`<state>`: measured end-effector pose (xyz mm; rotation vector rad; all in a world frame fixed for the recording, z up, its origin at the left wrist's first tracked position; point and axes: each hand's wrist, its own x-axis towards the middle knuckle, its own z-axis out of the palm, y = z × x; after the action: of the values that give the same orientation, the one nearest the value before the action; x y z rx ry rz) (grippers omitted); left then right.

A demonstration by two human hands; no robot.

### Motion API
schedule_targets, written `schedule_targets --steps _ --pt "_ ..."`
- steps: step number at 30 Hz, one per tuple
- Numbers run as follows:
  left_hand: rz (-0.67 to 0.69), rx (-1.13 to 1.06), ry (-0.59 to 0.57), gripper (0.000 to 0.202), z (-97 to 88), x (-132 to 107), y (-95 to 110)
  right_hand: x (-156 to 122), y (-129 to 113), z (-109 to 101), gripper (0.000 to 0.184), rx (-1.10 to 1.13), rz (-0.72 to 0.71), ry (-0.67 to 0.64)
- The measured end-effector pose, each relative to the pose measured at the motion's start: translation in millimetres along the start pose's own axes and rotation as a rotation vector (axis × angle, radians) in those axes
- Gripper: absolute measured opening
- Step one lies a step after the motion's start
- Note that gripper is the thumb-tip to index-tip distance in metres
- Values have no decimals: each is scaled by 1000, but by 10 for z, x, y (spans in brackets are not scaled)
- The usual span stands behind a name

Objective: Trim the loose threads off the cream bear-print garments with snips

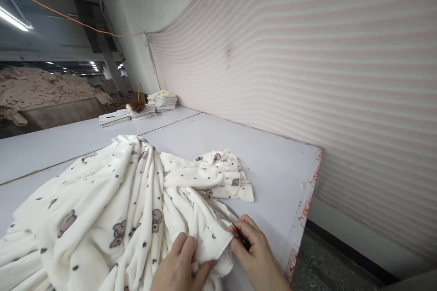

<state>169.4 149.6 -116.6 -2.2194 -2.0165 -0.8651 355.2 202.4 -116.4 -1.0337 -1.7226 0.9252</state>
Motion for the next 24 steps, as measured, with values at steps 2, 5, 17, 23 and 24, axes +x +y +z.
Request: schedule_targets --steps 2,5,17,23,24 --pt "71 -12 76 8 50 -20 -4 -12 -27 -2 12 -25 5 -1" --pt "146 -210 131 14 52 -12 21 -40 -12 -6 7 -72 27 -33" --pt "239 -347 92 24 29 -23 7 -223 -127 -173 25 -164 6 -152" --pt "261 -424 52 29 -27 9 30 -153 -324 -175 20 -313 -4 -254" --pt "262 -431 53 29 -36 13 22 -144 -327 -173 20 -326 -12 -251"
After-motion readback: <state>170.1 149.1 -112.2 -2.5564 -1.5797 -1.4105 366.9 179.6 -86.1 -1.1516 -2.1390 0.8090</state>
